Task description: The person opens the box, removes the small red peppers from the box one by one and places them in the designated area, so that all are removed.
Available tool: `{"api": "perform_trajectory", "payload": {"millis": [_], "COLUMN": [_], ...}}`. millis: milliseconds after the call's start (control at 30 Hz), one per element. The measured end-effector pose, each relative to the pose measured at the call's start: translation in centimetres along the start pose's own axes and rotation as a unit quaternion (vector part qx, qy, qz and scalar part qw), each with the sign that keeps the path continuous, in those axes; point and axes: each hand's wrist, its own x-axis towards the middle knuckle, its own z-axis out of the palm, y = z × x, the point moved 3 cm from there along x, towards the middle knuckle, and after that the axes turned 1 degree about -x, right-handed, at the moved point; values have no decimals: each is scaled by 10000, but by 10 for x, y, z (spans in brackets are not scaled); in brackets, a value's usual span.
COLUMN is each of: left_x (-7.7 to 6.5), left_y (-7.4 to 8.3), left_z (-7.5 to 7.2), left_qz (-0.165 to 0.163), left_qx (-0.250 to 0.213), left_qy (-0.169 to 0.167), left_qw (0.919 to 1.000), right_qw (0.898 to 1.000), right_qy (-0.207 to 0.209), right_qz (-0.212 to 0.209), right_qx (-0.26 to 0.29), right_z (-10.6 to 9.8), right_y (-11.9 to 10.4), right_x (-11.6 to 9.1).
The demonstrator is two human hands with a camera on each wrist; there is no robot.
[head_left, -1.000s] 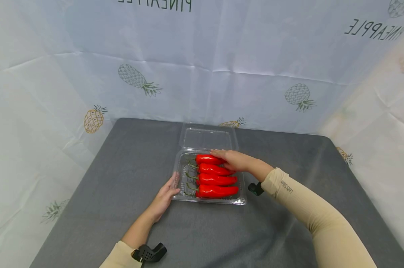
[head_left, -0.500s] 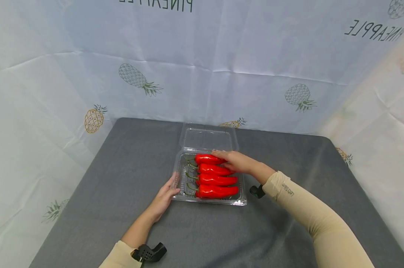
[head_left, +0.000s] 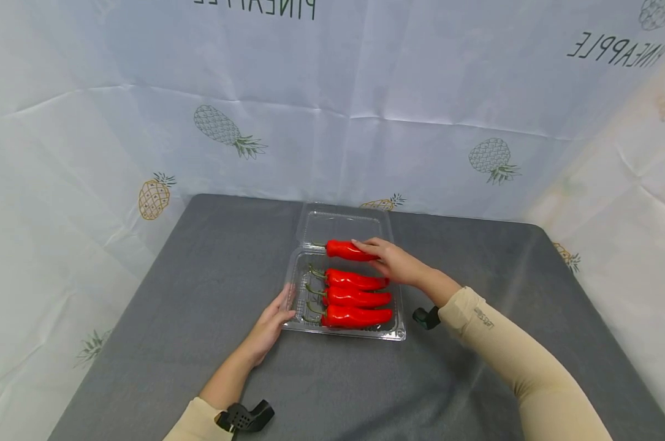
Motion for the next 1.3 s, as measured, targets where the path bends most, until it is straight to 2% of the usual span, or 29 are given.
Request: {"api": "perform_trajectory", "payload": {"millis": [300,500,700,933,1033,1133,1300], "left_x": [0,0,-1,-1,-2,-4,-7], "left_y": [0,0,0,0,0,0,0], "left_z": [0,1,2,3,5,7,11], "left_qz": [55,-22,0,207,412,611,942], "left_qx": [-4,33,-9,30,168,371,459], "left_qy": [12,88,120,157,340,677,1147], "left_qw": [10000,10000,9999,9997,9984,9951,9879], "right_qw": [9964,9869,9655,9292,9143,9032,8959], "right_qy": [617,1377,2339,3276,3512,3643,3643], "right_qz": [182,440,834,1547,1883,2154,2483], "right_qx": [545,715,787,734,731,714,546], "right_z": [-3,-4,-5,1,5,9,16], "right_y": [9,15,24,43,51,58,68], "right_x": [-10,-21,-32,-44,-48,-50,-52]}}
